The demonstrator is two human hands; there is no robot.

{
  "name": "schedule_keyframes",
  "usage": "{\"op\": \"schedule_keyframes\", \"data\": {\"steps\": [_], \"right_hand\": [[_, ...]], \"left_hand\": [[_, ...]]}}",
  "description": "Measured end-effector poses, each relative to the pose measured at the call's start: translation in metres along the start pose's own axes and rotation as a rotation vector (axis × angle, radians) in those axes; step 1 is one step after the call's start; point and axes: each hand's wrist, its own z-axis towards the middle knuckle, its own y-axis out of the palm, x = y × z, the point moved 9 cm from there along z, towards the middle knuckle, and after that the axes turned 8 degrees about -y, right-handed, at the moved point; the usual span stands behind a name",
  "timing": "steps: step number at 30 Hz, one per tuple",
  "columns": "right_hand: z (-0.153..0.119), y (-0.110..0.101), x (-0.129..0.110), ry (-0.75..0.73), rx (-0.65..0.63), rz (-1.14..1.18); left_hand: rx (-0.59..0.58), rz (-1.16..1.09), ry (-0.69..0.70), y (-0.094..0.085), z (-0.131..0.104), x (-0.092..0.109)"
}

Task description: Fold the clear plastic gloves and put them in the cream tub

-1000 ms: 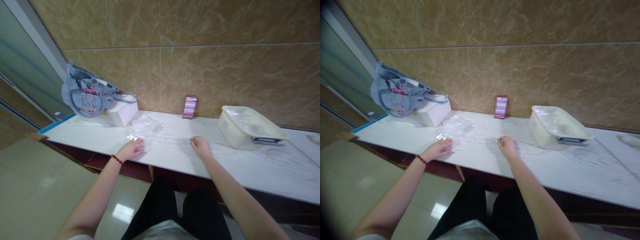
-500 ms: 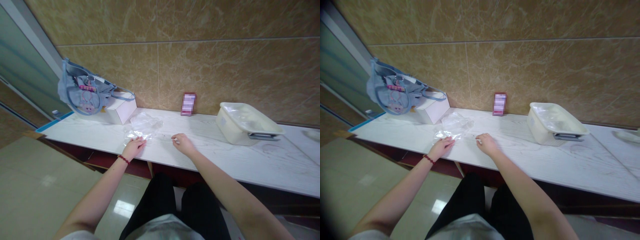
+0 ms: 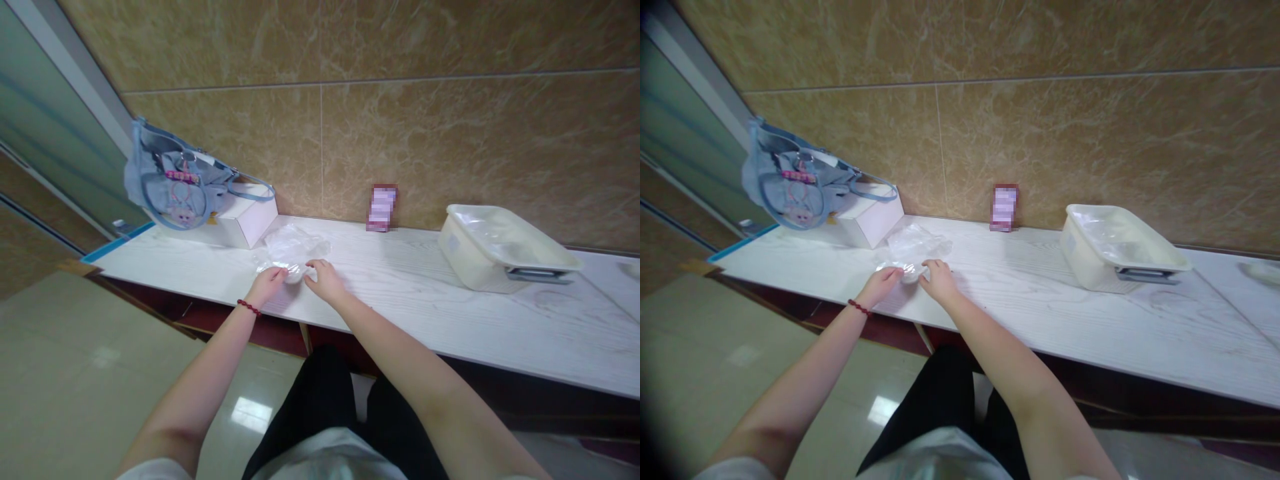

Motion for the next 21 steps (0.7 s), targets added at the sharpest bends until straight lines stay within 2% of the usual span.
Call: {"op": "schedule_keyframes", "data": {"steps": [3, 6, 9, 12, 16, 21], "right_hand": [[0.007, -0.004, -0.010, -0.060, 0.021, -0.056], [0.013, 0.001, -0.026, -0.220, -0.055, -0.110], [0.018, 0.007, -0.030, -0.272, -0.102, -0.099], [0.020, 0.011, -0.029, -0.252, -0.119, -0.039], [0.016, 0.013, -0.020, -0.174, -0.129, -0.012], [0.009, 0.013, -0.004, -0.062, -0.172, 0.004]], "left_hand": [[-0.034, 0.012, 0.035, 0.001, 0.002, 0.004], [-0.066, 0.043, 0.058, 0.001, 0.004, 0.008], [-0.071, 0.082, 0.058, 0.001, 0.004, 0.010], [-0.055, 0.071, 0.124, -0.001, -0.002, 0.015], [0.026, 0.078, 0.269, -0.009, -0.017, 0.020], [0.052, 0.117, 0.268, -0.017, -0.021, 0.005]]}}
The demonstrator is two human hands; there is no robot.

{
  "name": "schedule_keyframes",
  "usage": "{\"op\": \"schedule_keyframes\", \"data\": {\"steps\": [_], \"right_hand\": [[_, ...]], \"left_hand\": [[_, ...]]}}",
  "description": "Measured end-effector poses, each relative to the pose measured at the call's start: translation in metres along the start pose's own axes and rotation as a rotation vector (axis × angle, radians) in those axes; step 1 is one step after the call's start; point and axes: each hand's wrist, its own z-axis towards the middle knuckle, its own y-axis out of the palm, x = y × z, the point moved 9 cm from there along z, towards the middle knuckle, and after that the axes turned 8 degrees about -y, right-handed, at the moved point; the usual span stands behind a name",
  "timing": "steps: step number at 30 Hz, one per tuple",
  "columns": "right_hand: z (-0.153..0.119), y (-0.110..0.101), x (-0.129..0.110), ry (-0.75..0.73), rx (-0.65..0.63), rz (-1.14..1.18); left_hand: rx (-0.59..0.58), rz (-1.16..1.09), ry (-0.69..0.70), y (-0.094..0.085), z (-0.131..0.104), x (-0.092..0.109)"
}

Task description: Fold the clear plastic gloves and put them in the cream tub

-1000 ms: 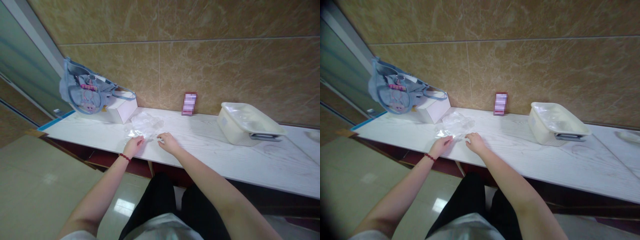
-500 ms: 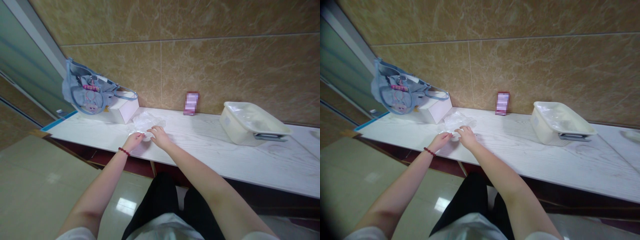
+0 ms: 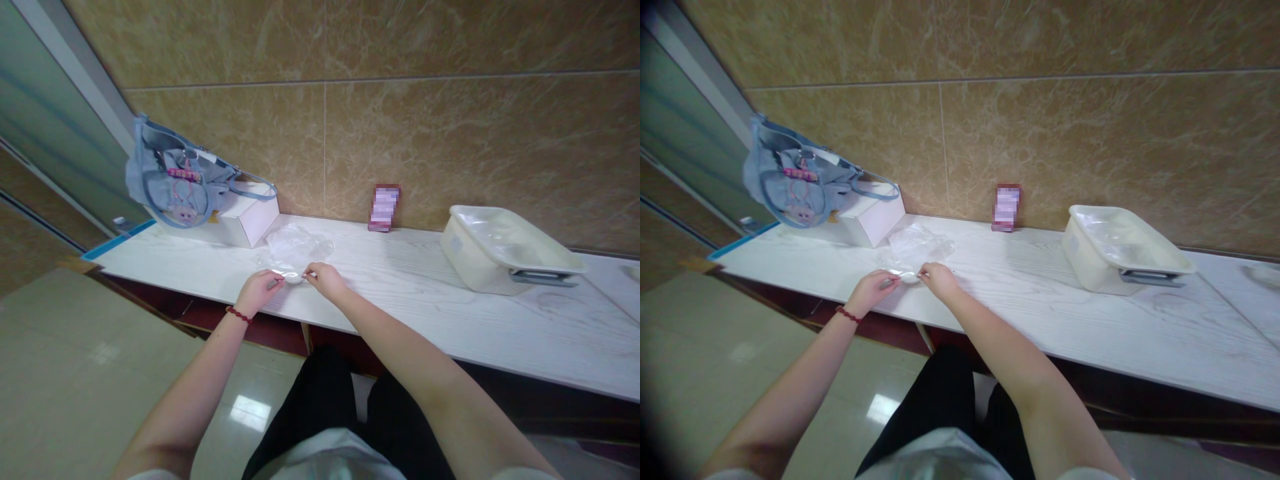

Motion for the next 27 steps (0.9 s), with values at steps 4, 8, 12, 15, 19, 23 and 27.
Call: {"op": "schedule_keyframes", "data": {"steps": [4, 8, 12, 15, 19, 23, 27], "right_hand": [[-0.005, -0.005, 0.011, 0.081, 0.027, 0.068], [-0.009, -0.012, 0.013, 0.067, 0.057, 0.058], [-0.012, -0.010, 0.016, 0.057, 0.032, 0.044], [-0.014, -0.008, 0.023, 0.073, 0.038, 0.083], [-0.015, -0.008, 0.034, 0.147, 0.082, 0.173], [-0.017, -0.008, 0.045, 0.238, 0.091, 0.193], [-0.018, -0.007, 0.050, 0.297, 0.071, 0.197]], "left_hand": [[0.011, 0.044, -0.054, -0.005, 0.001, -0.017], [0.021, 0.053, -0.095, -0.004, 0.001, -0.029], [0.049, 0.005, -0.163, -0.002, 0.000, -0.040], [0.046, -0.052, -0.197, -0.001, 0.000, -0.046], [0.031, -0.097, -0.224, -0.002, 0.000, -0.049], [0.005, -0.124, -0.262, -0.001, 0.001, -0.053], [-0.001, -0.157, -0.270, 0.001, 0.003, -0.057]]}}
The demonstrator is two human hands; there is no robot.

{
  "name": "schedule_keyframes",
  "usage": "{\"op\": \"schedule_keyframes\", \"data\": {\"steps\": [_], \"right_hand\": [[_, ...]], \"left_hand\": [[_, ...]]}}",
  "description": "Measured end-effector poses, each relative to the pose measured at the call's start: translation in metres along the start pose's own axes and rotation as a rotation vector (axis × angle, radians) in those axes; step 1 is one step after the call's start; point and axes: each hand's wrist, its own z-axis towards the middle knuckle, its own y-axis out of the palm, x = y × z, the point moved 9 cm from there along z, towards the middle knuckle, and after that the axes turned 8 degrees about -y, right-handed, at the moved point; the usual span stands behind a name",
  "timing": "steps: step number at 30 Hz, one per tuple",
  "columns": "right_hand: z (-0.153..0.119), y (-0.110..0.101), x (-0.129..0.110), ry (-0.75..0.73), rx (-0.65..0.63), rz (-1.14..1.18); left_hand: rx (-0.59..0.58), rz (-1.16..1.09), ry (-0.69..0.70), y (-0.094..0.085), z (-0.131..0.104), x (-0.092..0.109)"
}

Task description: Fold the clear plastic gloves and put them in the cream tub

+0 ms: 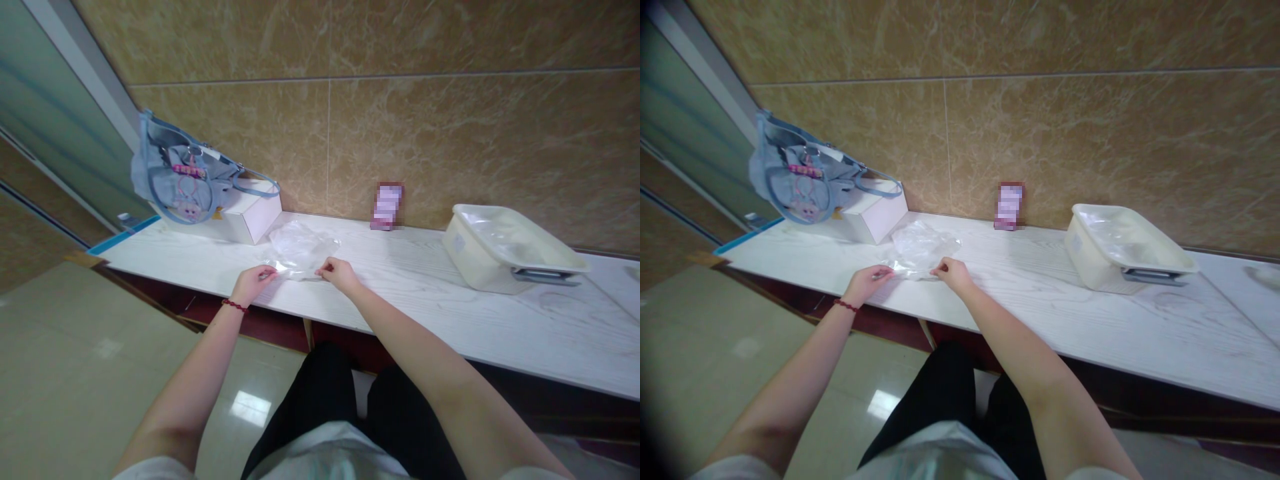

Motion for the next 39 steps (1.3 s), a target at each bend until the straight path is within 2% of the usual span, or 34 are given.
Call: {"op": "schedule_keyframes", "data": {"steps": [6, 13, 17, 20, 25, 28, 31, 34, 37, 39], "right_hand": [[-0.002, -0.003, 0.000, 0.039, -0.007, -0.019], [-0.001, -0.004, 0.007, 0.030, 0.013, 0.016], [-0.001, -0.018, 0.011, 0.024, 0.069, -0.002], [-0.003, -0.040, 0.016, 0.012, 0.117, -0.007], [-0.010, -0.092, 0.038, 0.007, 0.208, -0.051], [-0.015, -0.126, 0.055, 0.053, 0.260, -0.101], [-0.022, -0.163, 0.068, 0.108, 0.344, -0.193], [-0.027, -0.197, 0.071, 0.127, 0.422, -0.272], [-0.028, -0.220, 0.061, 0.077, 0.432, -0.348], [-0.026, -0.230, 0.048, 0.021, 0.412, -0.378]], "left_hand": [[0.001, -0.064, -0.006, 0.003, 0.003, -0.006], [0.003, -0.065, 0.023, 0.001, 0.003, 0.001], [0.047, -0.049, 0.033, -0.006, 0.005, -0.003], [0.051, 0.012, 0.079, -0.011, 0.007, -0.007], [-0.094, 0.274, 0.317, -0.005, 0.006, 0.001], [-0.122, 0.424, 0.355, -0.006, 0.008, -0.001], [-0.078, 0.551, 0.285, -0.013, 0.015, -0.009], [-0.017, 0.669, 0.171, -0.025, 0.022, -0.018], [-0.033, 0.762, 0.048, -0.034, 0.027, -0.026], [-0.065, 0.780, -0.020, -0.040, 0.029, -0.024]]}}
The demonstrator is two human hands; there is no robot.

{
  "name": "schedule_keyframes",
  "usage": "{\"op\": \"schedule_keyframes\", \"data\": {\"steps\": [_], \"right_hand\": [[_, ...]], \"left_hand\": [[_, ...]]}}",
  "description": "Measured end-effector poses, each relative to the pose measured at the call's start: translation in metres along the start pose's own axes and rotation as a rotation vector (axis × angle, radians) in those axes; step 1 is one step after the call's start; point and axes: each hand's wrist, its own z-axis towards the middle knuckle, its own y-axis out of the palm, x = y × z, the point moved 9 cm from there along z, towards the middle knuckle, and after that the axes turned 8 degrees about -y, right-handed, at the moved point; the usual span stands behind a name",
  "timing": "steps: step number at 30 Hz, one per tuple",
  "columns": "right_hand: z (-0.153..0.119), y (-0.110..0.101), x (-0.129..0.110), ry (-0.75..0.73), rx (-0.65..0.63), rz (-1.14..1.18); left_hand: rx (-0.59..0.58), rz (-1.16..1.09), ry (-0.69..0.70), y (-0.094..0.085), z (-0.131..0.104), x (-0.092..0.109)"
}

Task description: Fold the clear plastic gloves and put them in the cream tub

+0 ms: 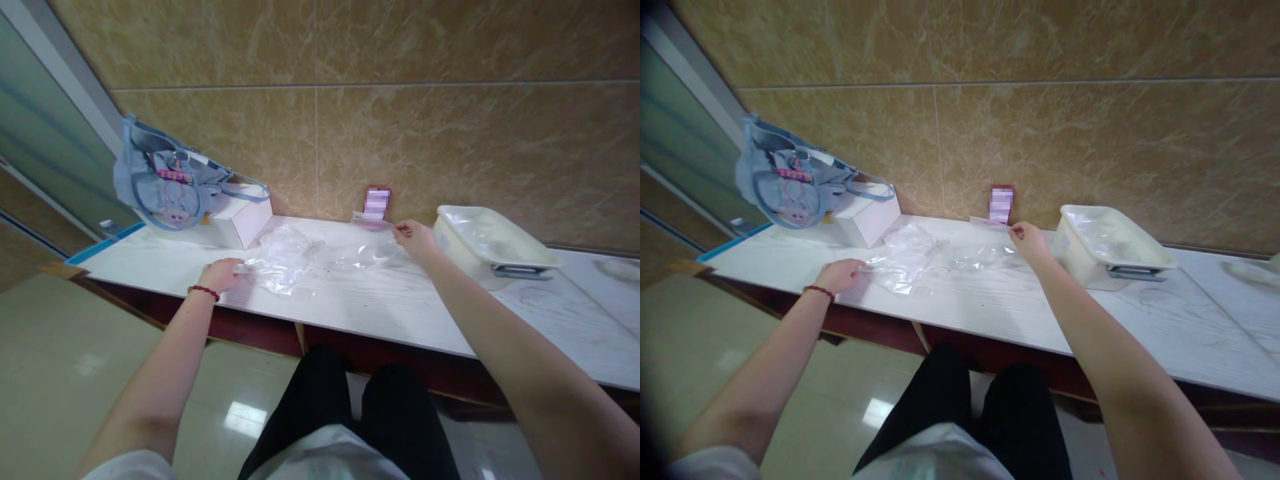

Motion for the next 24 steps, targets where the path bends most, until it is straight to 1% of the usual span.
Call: {"op": "schedule_keyframes", "data": {"steps": [1, 2, 3, 4, 6, 7, 10, 12, 14, 16, 18, 19, 20, 22, 23, 24], "right_hand": [[0.002, -0.006, -0.006, -0.033, -0.006, -0.001], [0.005, -0.012, -0.013, -0.065, -0.010, 0.002], [0.007, -0.018, -0.021, -0.093, -0.012, 0.008], [0.009, -0.024, -0.029, -0.118, -0.014, 0.018], [0.013, -0.035, -0.043, -0.150, -0.008, 0.043], [0.015, -0.040, -0.050, -0.162, -0.004, 0.056], [0.024, -0.049, -0.065, -0.202, -0.030, 0.076], [0.029, -0.049, -0.070, -0.223, -0.088, 0.111], [0.033, -0.047, -0.069, -0.221, -0.141, 0.174], [0.037, -0.045, -0.063, -0.184, -0.170, 0.255], [0.041, -0.044, -0.051, -0.109, -0.185, 0.331], [0.043, -0.043, -0.043, -0.065, -0.188, 0.354], [0.046, -0.043, -0.035, -0.025, -0.183, 0.359], [0.054, -0.047, -0.020, 0.027, -0.150, 0.318], [0.058, -0.050, -0.013, 0.036, -0.127, 0.281], [0.062, -0.054, -0.008, 0.032, -0.102, 0.238]], "left_hand": [[-0.004, -0.006, -0.014, -0.007, 0.001, 0.003], [0.015, -0.028, -0.013, -0.018, 0.002, 0.010], [0.054, -0.064, -0.001, -0.032, 0.004, 0.022], [0.110, -0.125, 0.031, -0.049, 0.005, 0.038], [0.201, -0.348, 0.165, -0.083, 0.008, 0.085], [0.185, -0.489, 0.242, -0.095, 0.011, 0.113], [0.034, -0.899, 0.343, -0.120, 0.032, 0.192], [-0.107, -1.080, 0.394, -0.128, 0.048, 0.243], [-0.270, -1.193, 0.380, -0.128, 0.066, 0.282], [-0.478, -1.203, 0.424, -0.121, 0.075, 0.316], [-0.657, -1.156, 0.477, -0.113, 0.079, 0.341], [-0.705, -1.145, 0.483, -0.110, 0.083, 0.348], [-0.719, -1.155, 0.475, -0.110, 0.088, 0.352], [-0.677, -1.226, 0.440, -0.115, 0.102, 0.358], [-0.631, -1.264, 0.427, -0.121, 0.109, 0.359], [-0.559, -1.286, 0.423, -0.130, 0.115, 0.360]]}}
